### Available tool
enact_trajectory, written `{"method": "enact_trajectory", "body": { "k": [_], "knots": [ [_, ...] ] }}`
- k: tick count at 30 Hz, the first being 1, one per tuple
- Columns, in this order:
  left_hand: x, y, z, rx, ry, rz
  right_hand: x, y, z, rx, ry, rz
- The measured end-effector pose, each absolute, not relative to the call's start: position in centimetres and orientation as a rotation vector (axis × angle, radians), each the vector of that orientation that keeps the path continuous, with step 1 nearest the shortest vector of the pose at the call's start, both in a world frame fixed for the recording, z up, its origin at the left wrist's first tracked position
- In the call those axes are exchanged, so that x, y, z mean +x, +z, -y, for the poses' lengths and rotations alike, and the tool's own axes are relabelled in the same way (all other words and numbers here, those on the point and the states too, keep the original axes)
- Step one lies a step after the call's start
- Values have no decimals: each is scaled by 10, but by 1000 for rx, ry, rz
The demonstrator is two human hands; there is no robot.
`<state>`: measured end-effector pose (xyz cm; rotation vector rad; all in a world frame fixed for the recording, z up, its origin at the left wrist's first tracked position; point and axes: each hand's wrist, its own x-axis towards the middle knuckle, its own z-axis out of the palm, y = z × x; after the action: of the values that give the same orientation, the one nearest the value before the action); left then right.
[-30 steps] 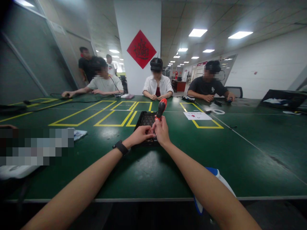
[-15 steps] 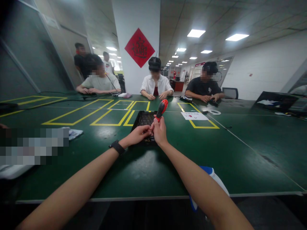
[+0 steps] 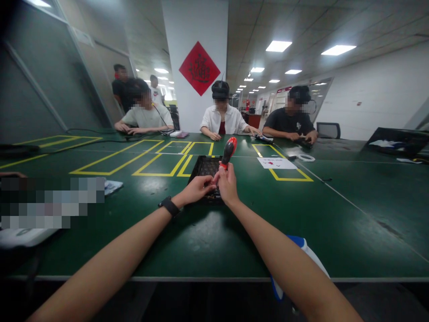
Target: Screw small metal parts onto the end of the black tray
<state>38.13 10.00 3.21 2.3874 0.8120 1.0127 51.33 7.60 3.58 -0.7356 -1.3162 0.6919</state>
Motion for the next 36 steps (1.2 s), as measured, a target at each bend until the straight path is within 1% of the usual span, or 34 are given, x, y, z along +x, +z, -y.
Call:
{"method": "enact_trajectory", "body": {
  "k": [10, 18, 24, 32, 36],
  "knots": [
    [382, 30, -100, 2286, 1097, -766, 512, 36, -76, -719, 665, 1321],
    [381, 27, -105, 2246, 994, -890, 511, 38, -72, -728, 672, 1330],
    [380, 29, -103, 2261, 942, -803, 512, 38, -72, -734, 701, 1327],
    [381, 25, -106, 2215, 1017, -839, 511, 38, -72, -704, 722, 1326],
    [381, 26, -106, 2242, 978, -850, 511, 38, -72, -708, 721, 1324]
  ]
}}
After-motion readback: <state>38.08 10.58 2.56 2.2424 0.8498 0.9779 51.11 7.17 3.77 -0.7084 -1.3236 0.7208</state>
